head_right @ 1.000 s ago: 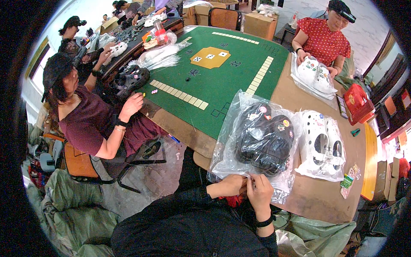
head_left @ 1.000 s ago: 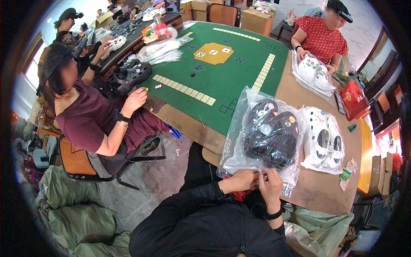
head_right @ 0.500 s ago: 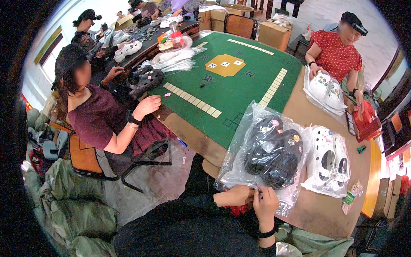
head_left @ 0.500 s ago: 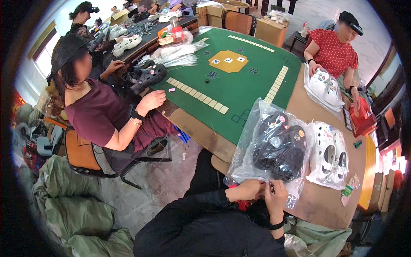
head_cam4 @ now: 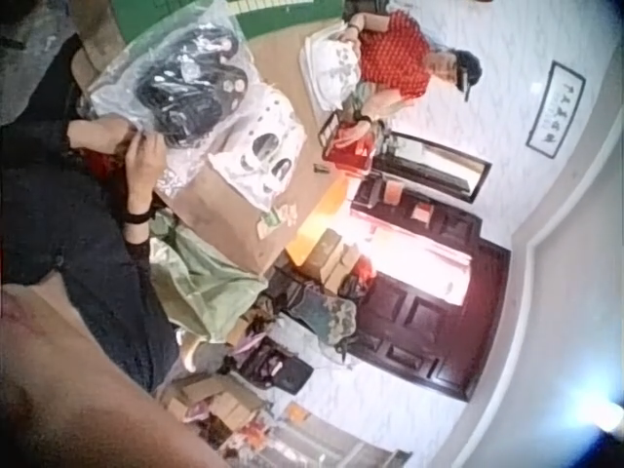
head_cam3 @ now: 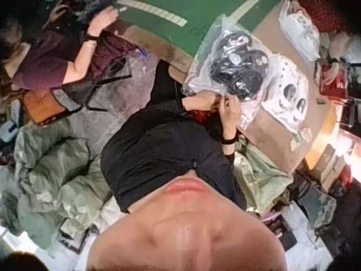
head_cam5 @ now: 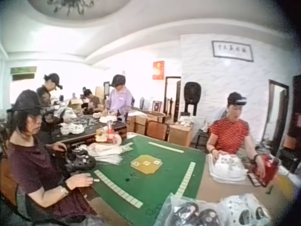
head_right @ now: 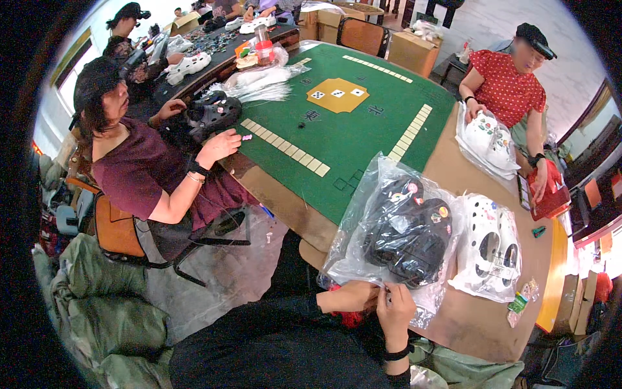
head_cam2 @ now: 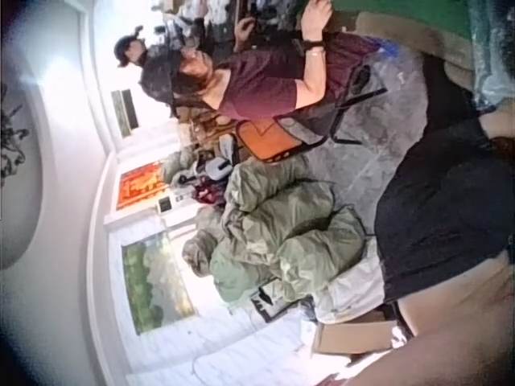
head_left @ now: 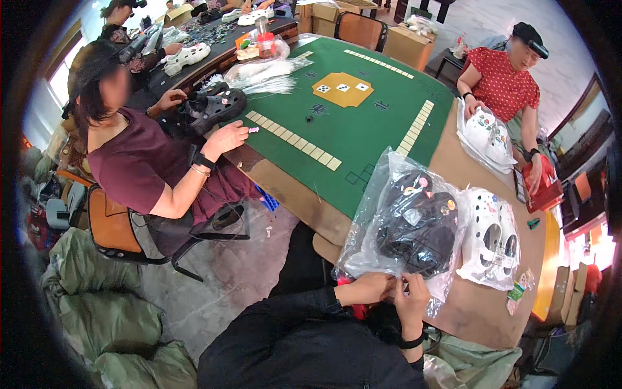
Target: The recorder packages pairs of shoes into plastic bags and then places the bags into larger storage sacks.
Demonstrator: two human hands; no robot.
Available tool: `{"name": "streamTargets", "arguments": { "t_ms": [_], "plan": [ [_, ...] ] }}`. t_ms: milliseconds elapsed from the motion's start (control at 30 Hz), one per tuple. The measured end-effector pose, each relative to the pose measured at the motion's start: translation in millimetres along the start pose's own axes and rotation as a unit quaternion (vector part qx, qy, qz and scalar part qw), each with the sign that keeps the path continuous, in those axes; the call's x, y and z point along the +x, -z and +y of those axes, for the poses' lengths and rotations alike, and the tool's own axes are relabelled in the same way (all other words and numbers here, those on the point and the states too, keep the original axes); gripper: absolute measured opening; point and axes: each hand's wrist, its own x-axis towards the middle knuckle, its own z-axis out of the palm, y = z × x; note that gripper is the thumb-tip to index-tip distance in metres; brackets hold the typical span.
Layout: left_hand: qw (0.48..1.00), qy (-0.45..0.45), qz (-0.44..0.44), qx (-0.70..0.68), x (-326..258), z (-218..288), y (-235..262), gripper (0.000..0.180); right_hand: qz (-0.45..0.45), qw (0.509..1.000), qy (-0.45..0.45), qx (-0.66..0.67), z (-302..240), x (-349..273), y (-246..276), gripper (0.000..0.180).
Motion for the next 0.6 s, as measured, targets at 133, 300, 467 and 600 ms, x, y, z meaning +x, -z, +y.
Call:
{"name": "streamTargets", "arguments": {
  "t_ms": [133,300,467,600],
  "plan": [
    [1.0,0.012,-0.015,0.003,-1,9,10,0.021,-0.026,0.999,-0.043,0.002,-2,-2,3,0.013],
    [1.0,0.003,-0.025,0.014,2,2,2,0.02,-0.021,0.999,-0.045,-0.008,-1,-4,5,0.013],
    [0.998,0.026,-0.049,0.029,1,14,13,0.024,0.0,1.0,-0.02,-0.007,0,-3,3,0.012],
    [0.994,0.064,-0.077,0.05,0,16,13,0.026,-0.022,0.999,-0.042,-0.018,-1,-6,5,0.013]
  ]
}}
